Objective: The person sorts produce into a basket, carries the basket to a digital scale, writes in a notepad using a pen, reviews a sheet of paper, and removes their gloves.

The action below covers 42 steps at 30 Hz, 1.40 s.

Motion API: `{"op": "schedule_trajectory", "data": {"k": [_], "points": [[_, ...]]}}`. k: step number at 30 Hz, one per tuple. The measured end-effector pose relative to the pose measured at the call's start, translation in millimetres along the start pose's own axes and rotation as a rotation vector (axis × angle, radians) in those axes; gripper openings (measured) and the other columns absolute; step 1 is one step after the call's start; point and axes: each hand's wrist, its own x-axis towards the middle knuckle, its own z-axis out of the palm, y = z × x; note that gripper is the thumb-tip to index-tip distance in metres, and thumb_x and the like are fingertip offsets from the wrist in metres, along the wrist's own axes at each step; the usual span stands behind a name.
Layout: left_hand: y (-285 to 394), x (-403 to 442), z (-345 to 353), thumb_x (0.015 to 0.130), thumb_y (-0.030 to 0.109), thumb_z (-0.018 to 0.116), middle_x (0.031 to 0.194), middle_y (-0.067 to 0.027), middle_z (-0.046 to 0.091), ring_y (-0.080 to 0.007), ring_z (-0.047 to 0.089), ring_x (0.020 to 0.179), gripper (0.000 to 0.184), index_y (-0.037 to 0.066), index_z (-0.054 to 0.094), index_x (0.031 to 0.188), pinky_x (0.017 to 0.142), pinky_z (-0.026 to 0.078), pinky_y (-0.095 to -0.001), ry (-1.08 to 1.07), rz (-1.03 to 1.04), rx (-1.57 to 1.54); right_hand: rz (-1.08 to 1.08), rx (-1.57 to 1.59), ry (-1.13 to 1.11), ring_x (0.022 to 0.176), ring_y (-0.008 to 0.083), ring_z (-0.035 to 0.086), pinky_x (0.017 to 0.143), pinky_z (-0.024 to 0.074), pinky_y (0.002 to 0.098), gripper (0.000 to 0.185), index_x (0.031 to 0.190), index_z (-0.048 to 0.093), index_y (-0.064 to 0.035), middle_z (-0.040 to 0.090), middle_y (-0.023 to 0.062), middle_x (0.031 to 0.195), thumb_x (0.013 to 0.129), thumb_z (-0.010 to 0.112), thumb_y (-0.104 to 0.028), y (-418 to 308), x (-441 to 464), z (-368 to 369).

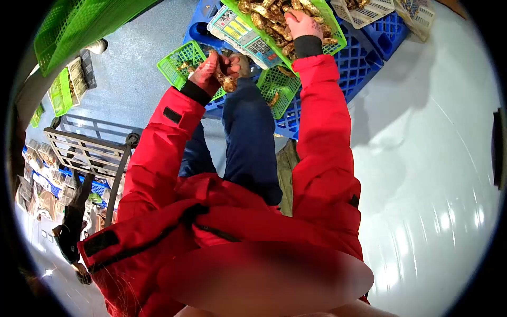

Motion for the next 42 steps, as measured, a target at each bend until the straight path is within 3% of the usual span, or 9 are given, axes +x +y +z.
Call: {"op": "schedule_trajectory", "data": {"k": [12, 17, 24, 25, 26, 28, 32, 40, 42], "points": [[-5.3, -2.7, -10.3, 0.082, 0.044, 0.050, 0.108, -0.0139, 0.052, -0.0222, 0.058, 0.090, 0.041, 0.004, 0.050, 0.094, 0.081, 0.045, -0.0388, 0.043, -0.024, -0.051, -0.048, -0.477, -0.070, 0.091, 0.0256, 0.054, 0.079, 0.0407, 0.0432, 0.039, 0.124, 0.037, -0.0104, 0.056, 0.0104, 0.101, 0.088, 0.035, -0.027, -19.1, 74.5, -2.6], [-4.8, -1.6, -9.5, 0.080, 0.047, 0.051, 0.107, -0.0134, 0.053, -0.0213, 0.058, 0.090, 0.046, 0.003, 0.048, 0.096, 0.079, 0.047, -0.0374, 0.073, -0.053, -0.020, -0.068, -0.699, -0.166, 0.091, 0.0291, 0.054, 0.076, 0.0404, 0.0434, 0.045, 0.098, 0.056, -0.0106, 0.058, 0.0114, 0.100, 0.090, 0.018, -0.034, -3.7, 137.0, 46.2], [-6.0, -0.2, -8.9, 0.078, 0.046, 0.055, 0.109, -0.0140, 0.052, -0.0217, 0.058, 0.091, 0.051, 0.002, 0.045, 0.101, 0.079, 0.047, -0.0368, 0.099, -0.023, -0.007, -0.441, -0.519, 0.167, 0.078, 0.0292, 0.058, 0.067, 0.0431, 0.0412, 0.043, 0.081, 0.058, -0.0070, 0.062, 0.0108, 0.083, 0.090, 0.022, -0.029, 21.3, 135.4, 51.6], [-6.0, -1.5, -8.6, 0.078, 0.046, 0.055, 0.109, -0.0141, 0.052, -0.0218, 0.058, 0.091, 0.050, 0.002, 0.045, 0.101, 0.080, 0.047, -0.0368, 0.087, -0.012, -0.007, -0.193, -0.685, 0.209, 0.076, 0.0298, 0.058, 0.066, 0.0433, 0.0418, 0.038, 0.080, 0.059, -0.0056, 0.061, 0.0138, 0.082, 0.087, 0.033, -0.033, 6.7, 124.2, 43.1], [-6.9, -2.1, -11.3, 0.078, 0.046, 0.055, 0.109, -0.0141, 0.052, -0.0219, 0.058, 0.092, 0.050, 0.003, 0.045, 0.101, 0.080, 0.046, -0.0368, 0.078, -0.003, -0.013, -0.278, -0.415, 0.116, 0.090, 0.0295, 0.056, 0.076, 0.0450, 0.0427, 0.037, 0.115, 0.052, -0.0225, 0.060, 0.0090, 0.100, 0.080, 0.048, -0.034, 3.4, 112.5, 16.7], [-10.2, -0.3, -17.9, 0.078, 0.046, 0.055, 0.109, -0.0141, 0.052, -0.0221, 0.058, 0.092, 0.049, 0.003, 0.045, 0.101, 0.080, 0.046, -0.0369, 0.052, 0.018, -0.024, -0.171, -0.198, 0.206, 0.090, 0.0300, 0.056, 0.077, 0.0448, 0.0416, 0.035, 0.114, 0.052, -0.0218, 0.060, 0.0083, 0.101, 0.081, 0.046, -0.032, -12.7, 80.4, -4.6], [-10.3, -2.8, -14.1, 0.076, 0.047, 0.058, 0.107, -0.0138, 0.053, -0.0212, 0.058, 0.093, 0.050, 0.004, 0.046, 0.100, 0.079, 0.046, -0.0365, 0.106, -0.024, 0.010, -0.111, -0.119, 0.031, 0.093, 0.0343, 0.053, 0.083, 0.0399, 0.0436, 0.051, 0.103, 0.059, -0.0130, 0.060, 0.0143, 0.098, 0.075, 0.045, -0.053, -61.4, 64.4, -22.1], [-14.0, -6.7, -16.4, 0.080, 0.045, 0.053, 0.105, -0.0130, 0.055, -0.0215, 0.058, 0.089, 0.049, 0.004, 0.047, 0.105, 0.077, 0.047, -0.0369, 0.070, 0.015, 0.065, 0.012, 0.022, -0.616, 0.043, 0.0182, 0.049, 0.042, 0.0377, 0.0295, 0.028, 0.065, 0.061, -0.0068, 0.054, 0.0052, 0.052, 0.074, 0.054, -0.033, -38.1, 161.5, 16.9], [-13.9, -5.6, -20.7, 0.080, 0.045, 0.052, 0.106, -0.0132, 0.054, -0.0219, 0.058, 0.090, 0.049, 0.003, 0.047, 0.105, 0.078, 0.046, -0.0368, 0.070, 0.011, 0.049, 0.359, 0.685, -0.541, 0.040, 0.0165, 0.046, 0.038, 0.0356, 0.0272, 0.025, 0.063, 0.058, -0.0081, 0.052, 0.0039, 0.049, 0.074, 0.057, -0.030, -48.2, 123.6, 3.3]]}}
